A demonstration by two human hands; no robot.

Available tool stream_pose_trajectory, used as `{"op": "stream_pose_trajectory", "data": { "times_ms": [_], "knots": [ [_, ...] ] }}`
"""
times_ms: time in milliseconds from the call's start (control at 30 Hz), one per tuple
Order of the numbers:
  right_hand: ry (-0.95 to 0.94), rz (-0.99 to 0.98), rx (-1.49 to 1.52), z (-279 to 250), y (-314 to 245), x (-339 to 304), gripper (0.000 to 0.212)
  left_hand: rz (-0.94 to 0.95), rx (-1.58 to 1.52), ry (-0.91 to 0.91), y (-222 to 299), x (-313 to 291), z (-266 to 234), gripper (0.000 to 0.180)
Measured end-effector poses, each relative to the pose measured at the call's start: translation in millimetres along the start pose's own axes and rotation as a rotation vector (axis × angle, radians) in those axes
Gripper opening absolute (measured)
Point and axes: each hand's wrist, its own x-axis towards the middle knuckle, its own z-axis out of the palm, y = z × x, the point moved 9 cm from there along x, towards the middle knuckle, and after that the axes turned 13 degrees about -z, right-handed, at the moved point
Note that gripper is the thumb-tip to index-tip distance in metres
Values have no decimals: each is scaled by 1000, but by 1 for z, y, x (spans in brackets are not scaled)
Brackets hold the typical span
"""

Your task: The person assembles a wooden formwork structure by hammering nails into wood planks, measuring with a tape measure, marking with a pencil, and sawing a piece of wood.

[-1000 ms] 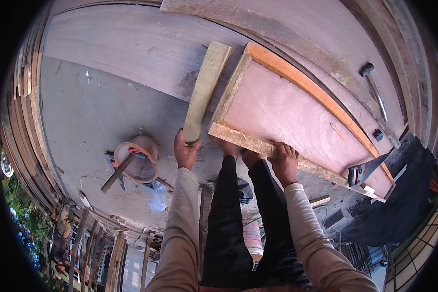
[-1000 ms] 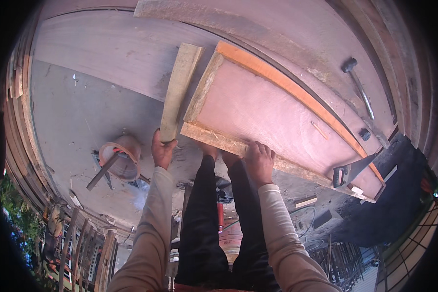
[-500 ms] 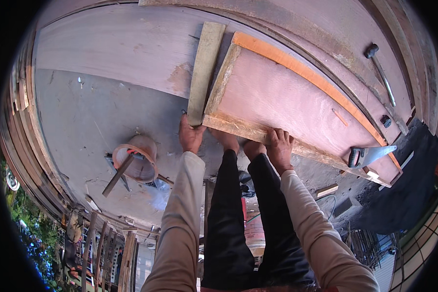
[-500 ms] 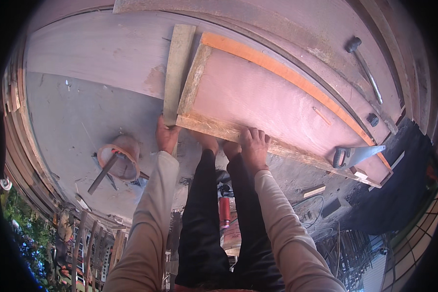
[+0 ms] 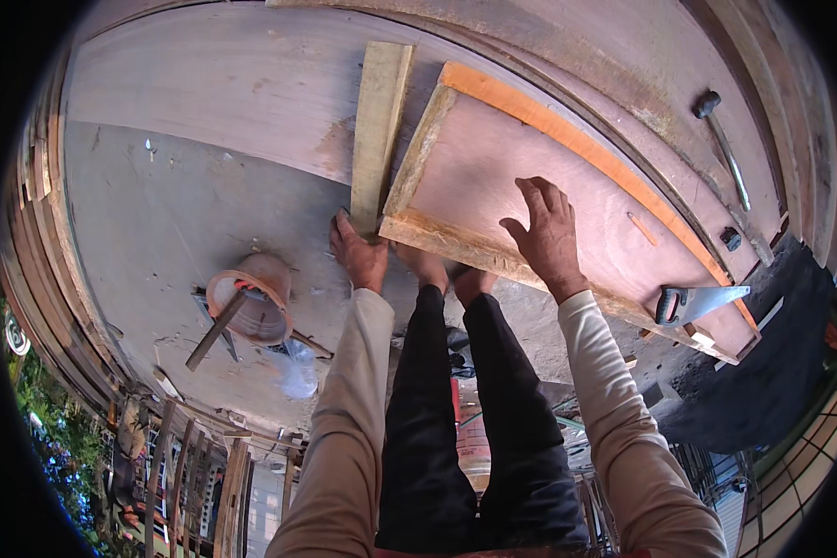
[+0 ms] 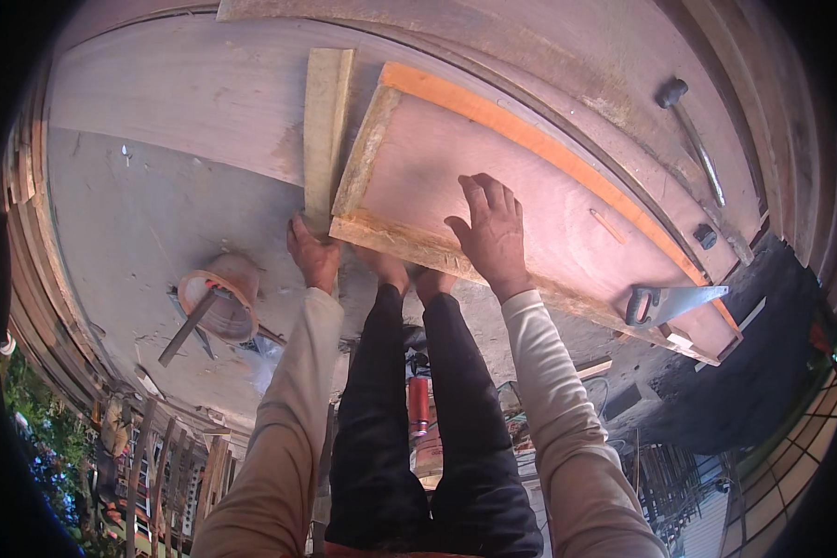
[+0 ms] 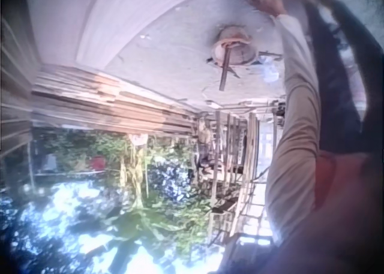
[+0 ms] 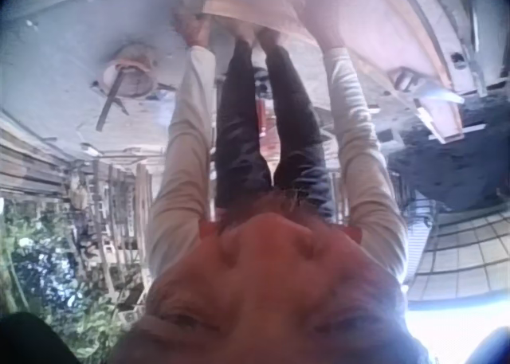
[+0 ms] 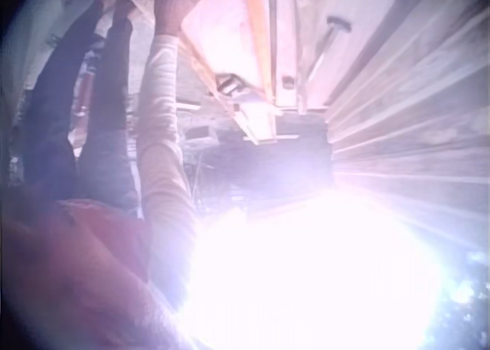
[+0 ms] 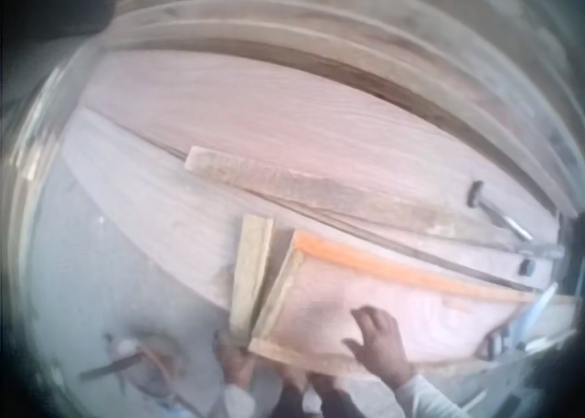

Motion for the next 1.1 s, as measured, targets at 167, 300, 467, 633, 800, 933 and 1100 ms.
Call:
{"op": "stream_pose_trajectory", "data": {
  "times_ms": [167,300,467,633,800,933,1100],
  "knots": [
    [135,-51,-238,-51,38,107,76,-644,-926,-348,7,-60,11,74],
    [-245,28,-202,-21,82,148,67,-1020,-1817,-693,65,-109,64,80],
    [-379,33,-239,-14,66,162,48,-1003,-1673,-594,52,-101,78,83],
    [-398,55,-119,-30,47,138,53,-1033,-1712,-689,57,-118,41,75],
    [-429,5,-175,-90,11,115,56,-951,-1748,-738,77,-136,-50,86],
    [-366,46,-109,-167,-25,92,58,-956,-1818,-734,71,-164,-115,82],
    [-322,11,-71,-244,-82,56,62,-836,-1801,-774,62,-202,-197,101]
  ]
}}
